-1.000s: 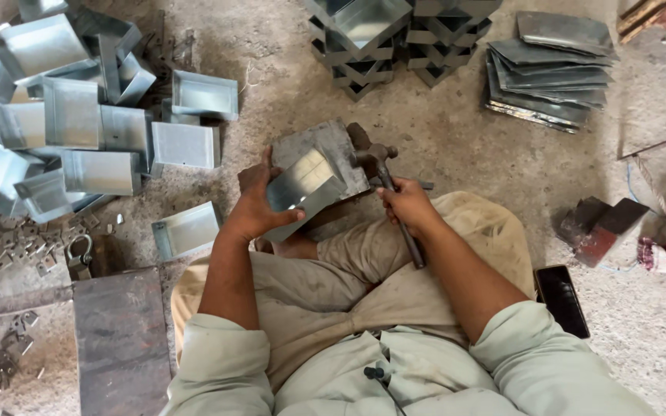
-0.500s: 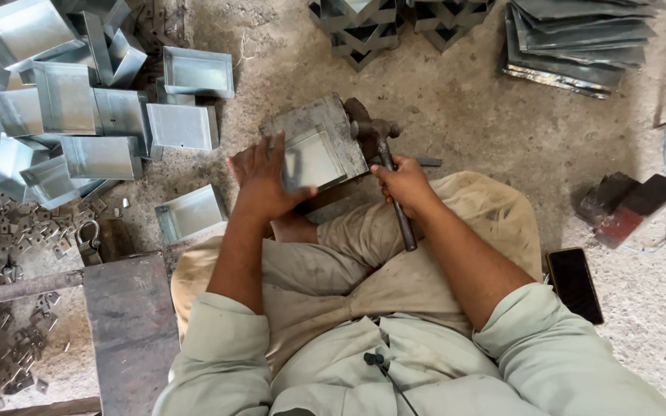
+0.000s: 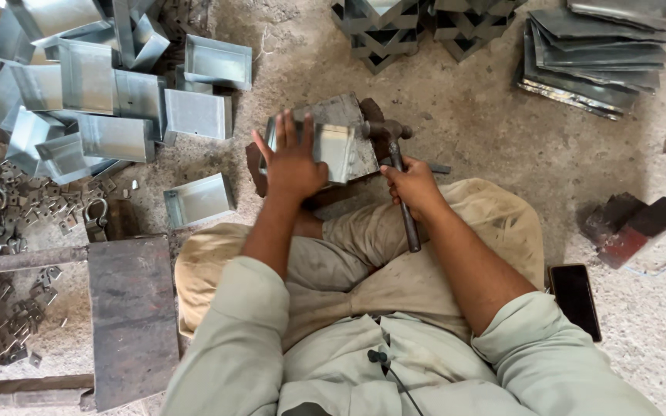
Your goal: The person sits on the floor and uses a hammer to strike the edges of rectangular metal pieces placed on a metal block. They repeatedly pick up a metal piece, position it on the block, hammer it, and then move it to a pile of finished pieces.
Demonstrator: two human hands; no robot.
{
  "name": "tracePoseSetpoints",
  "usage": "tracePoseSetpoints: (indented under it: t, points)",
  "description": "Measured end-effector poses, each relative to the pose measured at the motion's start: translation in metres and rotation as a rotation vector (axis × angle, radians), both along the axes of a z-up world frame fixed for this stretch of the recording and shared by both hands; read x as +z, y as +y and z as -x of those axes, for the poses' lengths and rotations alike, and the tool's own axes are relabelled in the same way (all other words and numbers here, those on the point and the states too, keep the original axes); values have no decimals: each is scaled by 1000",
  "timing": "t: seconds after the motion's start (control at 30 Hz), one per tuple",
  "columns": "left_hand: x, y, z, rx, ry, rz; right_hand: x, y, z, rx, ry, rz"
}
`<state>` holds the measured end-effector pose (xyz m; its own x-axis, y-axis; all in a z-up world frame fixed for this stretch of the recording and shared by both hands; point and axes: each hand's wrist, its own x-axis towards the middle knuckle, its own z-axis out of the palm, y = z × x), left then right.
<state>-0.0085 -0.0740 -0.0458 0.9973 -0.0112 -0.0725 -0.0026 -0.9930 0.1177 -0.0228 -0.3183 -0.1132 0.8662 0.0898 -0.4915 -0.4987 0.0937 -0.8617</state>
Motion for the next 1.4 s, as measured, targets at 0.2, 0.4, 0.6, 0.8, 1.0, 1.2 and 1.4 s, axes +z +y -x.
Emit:
tracePoseSetpoints:
  t: [0.2,0.4,0.6,0.8,1.0,1.2,1.4]
  points:
    - [15,-3,-10,68,16,-41,-3,2,2,-38,-27,11]
    - [10,3,-8,278,36,7,3,2,11,-36,-94,52]
    - [-47,109,-34,487,80,403,9,4,18,21,-93,108]
    - [-28,112,-56,135,-226,351,15,5,13,89,-295,290]
    - [66,20,-38,-166,-434,296,49,8,35,149,-739,595]
    - [89,-20,-22,-207,-409,100,63,18,52,207,-882,650]
    - [83,-24,-27,-209,-310,344,55,26,52,330,-917,748]
